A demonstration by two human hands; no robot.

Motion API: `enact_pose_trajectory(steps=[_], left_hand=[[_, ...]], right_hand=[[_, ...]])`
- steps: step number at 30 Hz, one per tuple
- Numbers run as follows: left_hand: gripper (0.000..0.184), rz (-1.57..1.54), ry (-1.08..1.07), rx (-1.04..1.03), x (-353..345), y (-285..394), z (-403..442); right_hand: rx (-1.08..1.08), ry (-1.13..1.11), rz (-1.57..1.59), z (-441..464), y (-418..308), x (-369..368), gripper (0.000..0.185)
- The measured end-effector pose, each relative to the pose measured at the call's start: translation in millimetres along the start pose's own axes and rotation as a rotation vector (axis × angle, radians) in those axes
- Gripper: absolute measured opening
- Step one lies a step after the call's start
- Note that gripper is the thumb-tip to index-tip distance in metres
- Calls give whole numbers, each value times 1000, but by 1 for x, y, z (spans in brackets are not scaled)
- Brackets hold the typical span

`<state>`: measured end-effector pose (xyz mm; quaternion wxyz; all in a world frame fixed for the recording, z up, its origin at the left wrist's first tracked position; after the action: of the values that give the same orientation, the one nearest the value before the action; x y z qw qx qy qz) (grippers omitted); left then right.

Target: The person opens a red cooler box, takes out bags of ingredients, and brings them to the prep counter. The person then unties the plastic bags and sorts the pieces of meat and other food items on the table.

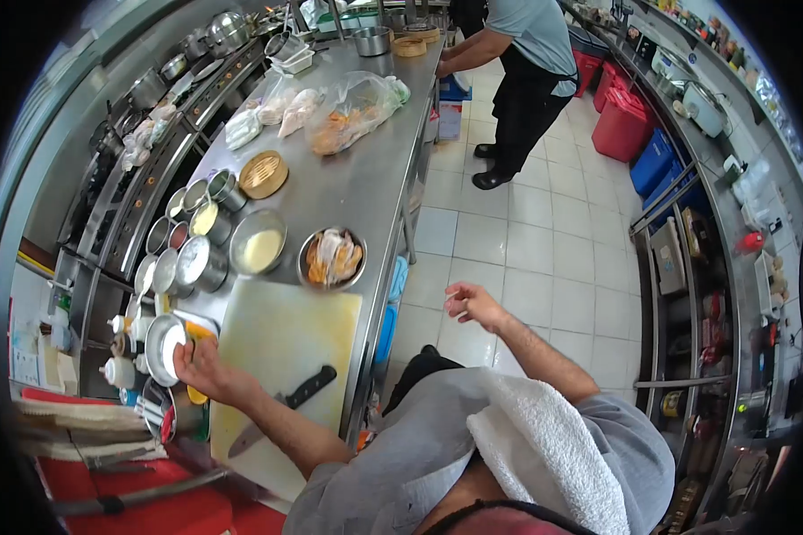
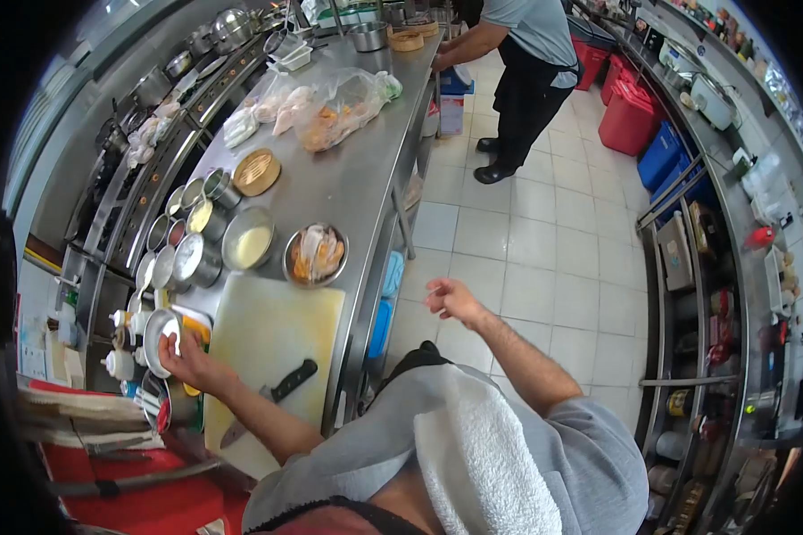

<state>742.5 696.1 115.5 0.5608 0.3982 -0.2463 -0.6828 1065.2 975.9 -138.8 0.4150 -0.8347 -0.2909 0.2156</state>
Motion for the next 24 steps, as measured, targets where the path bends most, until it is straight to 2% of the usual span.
enact_pose_trajectory(steps=[5, 8, 13, 15, 17, 19, 22, 24], left_hand=[[39, -87, -161, -56, -109, -21, 27], [39, 22, -279, -116, -147, -35, 34], [37, 255, -221, -41, -176, -67, 25], [35, 317, -176, -24, -197, -64, 12], [31, 388, -104, 5, -216, -65, -1], [32, 429, -55, 34, -238, -72, -14], [35, 507, -1, 82, -288, -79, -32], [38, 435, -68, 170, -338, -89, -42]], right_hand=[[63, 119, -19, 77, -98, 83, 39], [159, 214, -30, 133, -170, 120, 43], [329, 332, -201, 269, -307, 165, 59], [520, 433, -384, 358, -358, 187, 69], [513, 500, -510, 376, -419, 178, 78], [493, 466, -568, 428, -456, 174, 80], [413, 425, -692, 482, -492, 164, 87], [274, 371, -750, 513, -498, 158, 91]])
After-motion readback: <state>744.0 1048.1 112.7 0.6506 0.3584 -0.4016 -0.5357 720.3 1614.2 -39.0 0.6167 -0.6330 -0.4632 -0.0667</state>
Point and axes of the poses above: each hand's wrist, its own z-axis towards the middle knuckle, its own x-axis out of the back of the hand, y = z × x, the point moved 7 cm from there along z, towards the middle knuckle, and after that the axes turned 5 degrees about -x, right-handed, at the moved point
